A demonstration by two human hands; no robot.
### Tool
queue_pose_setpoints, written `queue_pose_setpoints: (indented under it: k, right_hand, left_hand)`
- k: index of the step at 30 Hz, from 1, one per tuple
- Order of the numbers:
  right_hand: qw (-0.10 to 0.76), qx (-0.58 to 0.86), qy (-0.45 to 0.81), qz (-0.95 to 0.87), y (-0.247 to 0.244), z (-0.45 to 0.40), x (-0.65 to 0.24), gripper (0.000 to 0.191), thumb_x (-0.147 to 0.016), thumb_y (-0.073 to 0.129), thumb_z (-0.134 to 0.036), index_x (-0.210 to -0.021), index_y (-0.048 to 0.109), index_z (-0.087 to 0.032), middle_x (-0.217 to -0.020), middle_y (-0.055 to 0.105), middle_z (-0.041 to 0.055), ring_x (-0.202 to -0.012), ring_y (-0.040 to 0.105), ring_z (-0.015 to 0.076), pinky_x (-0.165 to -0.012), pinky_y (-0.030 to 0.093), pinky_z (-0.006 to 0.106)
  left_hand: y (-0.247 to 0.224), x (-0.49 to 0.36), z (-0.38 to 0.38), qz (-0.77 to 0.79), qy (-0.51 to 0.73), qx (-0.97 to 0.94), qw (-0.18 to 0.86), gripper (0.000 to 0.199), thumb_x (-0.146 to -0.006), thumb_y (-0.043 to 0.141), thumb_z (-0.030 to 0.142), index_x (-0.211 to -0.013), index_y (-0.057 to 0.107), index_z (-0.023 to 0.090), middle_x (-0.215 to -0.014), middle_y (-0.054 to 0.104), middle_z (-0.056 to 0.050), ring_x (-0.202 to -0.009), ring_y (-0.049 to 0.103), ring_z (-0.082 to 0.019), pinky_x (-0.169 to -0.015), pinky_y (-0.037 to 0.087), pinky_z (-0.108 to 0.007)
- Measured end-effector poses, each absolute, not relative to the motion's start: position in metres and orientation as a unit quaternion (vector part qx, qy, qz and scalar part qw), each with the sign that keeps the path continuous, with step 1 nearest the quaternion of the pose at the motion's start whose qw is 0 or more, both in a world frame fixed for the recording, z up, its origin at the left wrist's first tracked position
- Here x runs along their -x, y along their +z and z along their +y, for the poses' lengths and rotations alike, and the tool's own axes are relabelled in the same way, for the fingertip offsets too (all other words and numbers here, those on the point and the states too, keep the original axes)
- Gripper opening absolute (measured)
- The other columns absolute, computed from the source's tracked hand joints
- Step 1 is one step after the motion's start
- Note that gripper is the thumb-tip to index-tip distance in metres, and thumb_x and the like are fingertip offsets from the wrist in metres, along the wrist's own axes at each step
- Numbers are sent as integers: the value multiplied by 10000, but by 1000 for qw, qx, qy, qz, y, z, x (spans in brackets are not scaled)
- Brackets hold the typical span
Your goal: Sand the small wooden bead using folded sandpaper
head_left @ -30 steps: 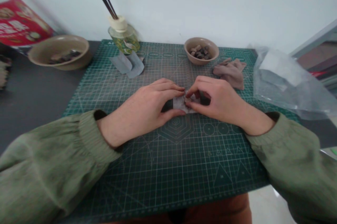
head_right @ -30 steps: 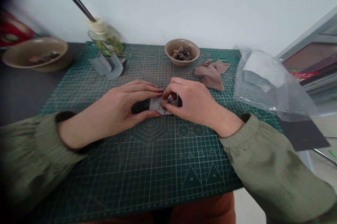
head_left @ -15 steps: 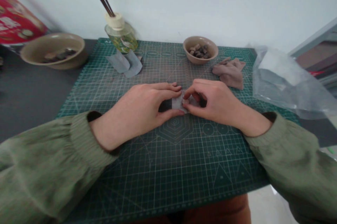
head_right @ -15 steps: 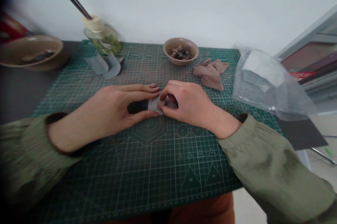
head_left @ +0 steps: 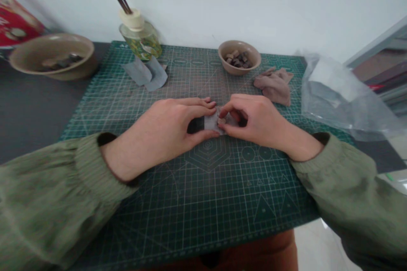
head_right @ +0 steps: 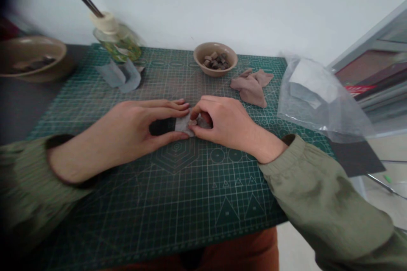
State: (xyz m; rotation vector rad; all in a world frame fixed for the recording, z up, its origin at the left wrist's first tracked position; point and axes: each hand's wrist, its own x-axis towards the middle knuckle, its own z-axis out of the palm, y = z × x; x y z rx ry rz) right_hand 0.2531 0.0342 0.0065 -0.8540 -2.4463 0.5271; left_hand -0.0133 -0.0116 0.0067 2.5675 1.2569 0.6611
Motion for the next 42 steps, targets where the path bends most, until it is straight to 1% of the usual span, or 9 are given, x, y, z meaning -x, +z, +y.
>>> queue_pose_setpoints:
  k: [4,9,16,21,24,28,31,37,42]
  right_hand:
    - [248,332,181,-892,7,37,-255,154,-949,840,-273,-1044,851,-153,-834,686,11,-751,603,178,-718,401,340]
    - [250,320,188,-895,5,36,-248,149,-951,822,-275,-1044,846,-161,-887,728,26,-789,626,185,-758,426,340]
    - [242,324,189,-895,7,37,-257,184,-956,846,-297,-1063,854,-147,-860,710,15,-756,598,171,-732,405,335]
    - [255,310,195,-895,4,39,-248,155,-944,824,-284,-1035,842,-160,-890,735,25,-779,608,181,-751,409,339]
    - [249,300,200,-899,4,36,-249,143,-961,804,-278,-1040,835,-162,-905,742,25,-765,606,173,-758,419,338]
    - [242,313,197,-897,7,34,-257,158,-966,822,-288,-1058,843,-161,-887,731,18,-752,599,169,-754,419,337]
    - [244,321,189,-895,7,37,-255,175,-947,838,-276,-1066,856,-149,-872,722,19,-762,603,175,-756,414,339]
    - [250,286,202,-903,5,35,-248,150,-947,801,-244,-1032,849,-129,-883,721,27,-753,599,170,-767,421,342]
    - [242,307,197,-899,6,34,-257,151,-967,817,-269,-1061,845,-153,-878,718,17,-744,586,165,-761,409,338]
  left_hand:
    - [7,13,-11,424,222,-872,99,466,-1067,804,556,-1418,856,253,-1528,817,-104,-1380,814,-358,-1283,618,-542]
    - [6,14,-10,421,227,-871,108,474,-1078,778,598,-1432,853,292,-1526,817,-98,-1389,807,-379,-1269,621,-605]
    - [6,14,-10,422,224,-871,112,489,-1054,808,612,-1432,850,306,-1528,820,-73,-1409,795,-380,-1276,624,-611]
    - [5,15,-10,431,216,-871,101,496,-1085,734,671,-1433,847,336,-1534,815,-71,-1402,798,-399,-1246,642,-655]
    - [4,16,-9,430,217,-870,104,501,-1079,735,691,-1449,833,368,-1544,810,-51,-1420,790,-386,-1258,638,-643]
    - [5,16,-10,428,222,-869,107,508,-1071,752,686,-1430,844,338,-1534,816,-53,-1416,791,-388,-1280,621,-646]
    - [6,16,-10,438,217,-866,105,500,-1063,761,694,-1414,852,350,-1528,820,-42,-1409,793,-391,-1285,617,-646]
    - [5,18,-9,437,215,-868,97,526,-1075,698,756,-1434,837,397,-1520,822,-29,-1412,793,-388,-1254,642,-673]
    - [5,17,-9,439,216,-866,101,524,-1063,711,769,-1417,840,404,-1521,823,-3,-1410,796,-365,-1271,645,-637]
